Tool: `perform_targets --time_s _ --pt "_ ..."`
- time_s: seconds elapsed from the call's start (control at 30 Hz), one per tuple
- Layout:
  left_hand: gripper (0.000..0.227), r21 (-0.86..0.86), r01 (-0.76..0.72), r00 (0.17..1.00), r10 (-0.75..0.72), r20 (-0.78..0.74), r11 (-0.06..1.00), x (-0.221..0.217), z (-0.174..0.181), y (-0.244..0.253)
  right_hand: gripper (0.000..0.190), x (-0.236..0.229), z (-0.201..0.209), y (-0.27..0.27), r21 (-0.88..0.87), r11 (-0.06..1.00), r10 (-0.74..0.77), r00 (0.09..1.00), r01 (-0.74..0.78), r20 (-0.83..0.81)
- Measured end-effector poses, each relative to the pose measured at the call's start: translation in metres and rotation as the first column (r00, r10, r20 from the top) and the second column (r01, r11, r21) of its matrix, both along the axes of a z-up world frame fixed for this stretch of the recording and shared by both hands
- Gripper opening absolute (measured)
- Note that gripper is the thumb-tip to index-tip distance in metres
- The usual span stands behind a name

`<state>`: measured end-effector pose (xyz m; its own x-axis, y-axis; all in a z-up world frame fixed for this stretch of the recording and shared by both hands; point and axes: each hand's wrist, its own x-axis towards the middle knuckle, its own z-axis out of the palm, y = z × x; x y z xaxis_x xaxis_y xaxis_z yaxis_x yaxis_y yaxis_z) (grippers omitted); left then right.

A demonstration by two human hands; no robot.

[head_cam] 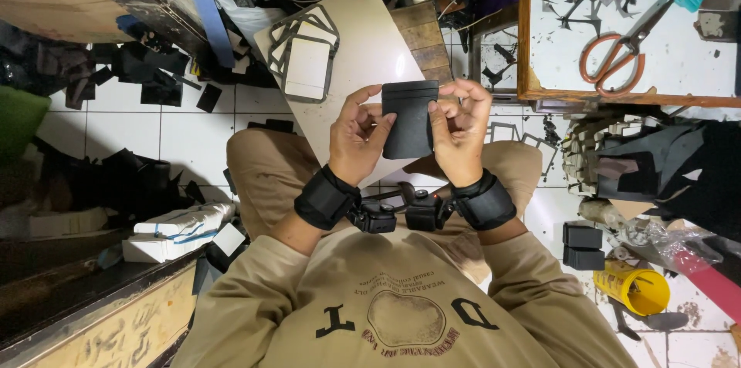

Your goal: The person assembles and hammers leather pieces to create a cardholder.

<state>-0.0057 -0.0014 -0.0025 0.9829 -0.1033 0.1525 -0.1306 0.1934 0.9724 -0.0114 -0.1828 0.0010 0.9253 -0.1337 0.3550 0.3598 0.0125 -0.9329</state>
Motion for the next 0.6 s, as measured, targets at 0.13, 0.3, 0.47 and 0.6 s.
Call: perform_targets --time_s 0.13,0.3,0.47,0.6 --pt "0.051 -0.002 0.011 1.0 -0.011 -0.009 1.0 0.0 0.002 0.001 0.051 0.001 0.008 0.004 0.032 0.999 0.01 1.0 -0.01 0.001" --pt "0.052 0.021 0.007 1.0 -0.008 0.026 1.0 0.0 0.001 0.002 0.055 0.0 0.005 0.001 0.02 1.0 0.022 0.999 -0.023 0.023" --pt "0.052 0.032 -0.002 1.0 0.002 0.008 0.999 -0.002 0.002 0.001 0.059 0.001 0.0 0.0 0.036 0.999 0.025 0.999 -0.026 0.025" --pt "0.052 0.016 -0.006 1.0 0.006 -0.005 1.0 0.0 0.01 0.002 0.054 0.002 0.014 0.004 0.125 0.988 0.089 0.996 -0.087 -0.009"
